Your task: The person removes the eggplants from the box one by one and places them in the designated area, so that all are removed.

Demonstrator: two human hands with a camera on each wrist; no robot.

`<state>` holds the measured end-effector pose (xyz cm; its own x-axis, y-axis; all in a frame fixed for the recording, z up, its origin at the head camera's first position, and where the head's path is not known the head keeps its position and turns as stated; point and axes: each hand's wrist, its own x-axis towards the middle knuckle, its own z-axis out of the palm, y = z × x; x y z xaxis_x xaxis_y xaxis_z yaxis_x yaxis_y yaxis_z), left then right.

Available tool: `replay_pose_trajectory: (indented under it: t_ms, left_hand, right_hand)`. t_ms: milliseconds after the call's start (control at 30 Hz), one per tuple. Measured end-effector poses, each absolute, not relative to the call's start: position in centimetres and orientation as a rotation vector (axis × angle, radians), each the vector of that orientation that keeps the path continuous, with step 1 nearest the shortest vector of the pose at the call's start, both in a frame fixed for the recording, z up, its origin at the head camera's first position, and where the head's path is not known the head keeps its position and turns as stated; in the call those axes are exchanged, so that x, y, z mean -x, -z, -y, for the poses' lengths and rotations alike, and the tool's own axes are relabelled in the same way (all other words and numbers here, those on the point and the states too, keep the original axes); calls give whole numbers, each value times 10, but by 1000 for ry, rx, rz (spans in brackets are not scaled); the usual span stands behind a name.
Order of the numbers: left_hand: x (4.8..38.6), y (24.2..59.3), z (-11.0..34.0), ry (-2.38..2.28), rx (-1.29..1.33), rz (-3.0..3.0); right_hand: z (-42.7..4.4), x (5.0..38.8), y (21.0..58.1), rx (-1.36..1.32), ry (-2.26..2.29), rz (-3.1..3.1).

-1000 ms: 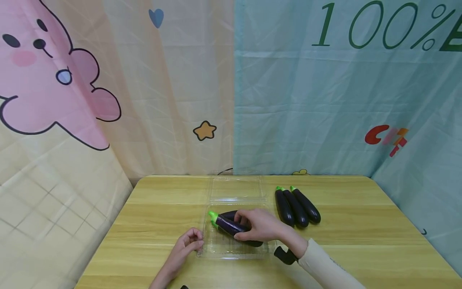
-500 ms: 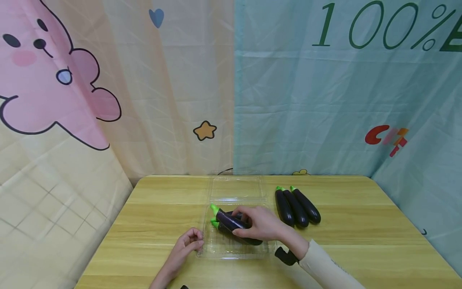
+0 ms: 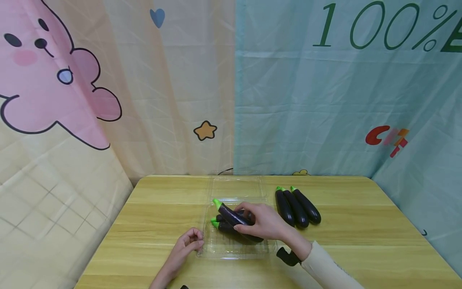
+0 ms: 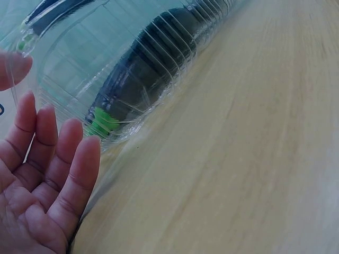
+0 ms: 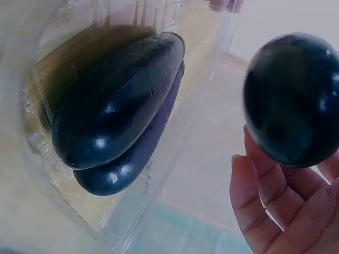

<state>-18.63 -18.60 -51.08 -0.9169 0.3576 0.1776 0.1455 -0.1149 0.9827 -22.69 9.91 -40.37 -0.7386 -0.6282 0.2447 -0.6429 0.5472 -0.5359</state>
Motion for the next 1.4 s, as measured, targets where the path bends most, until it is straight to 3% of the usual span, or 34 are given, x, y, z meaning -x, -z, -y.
replay_pose_trajectory:
  t_ms: [1400]
  left_hand:
    - [186,513,186,-2172,-582,-2000]
  right_hand:
    - [-115,225,392,-712,-1099,2549]
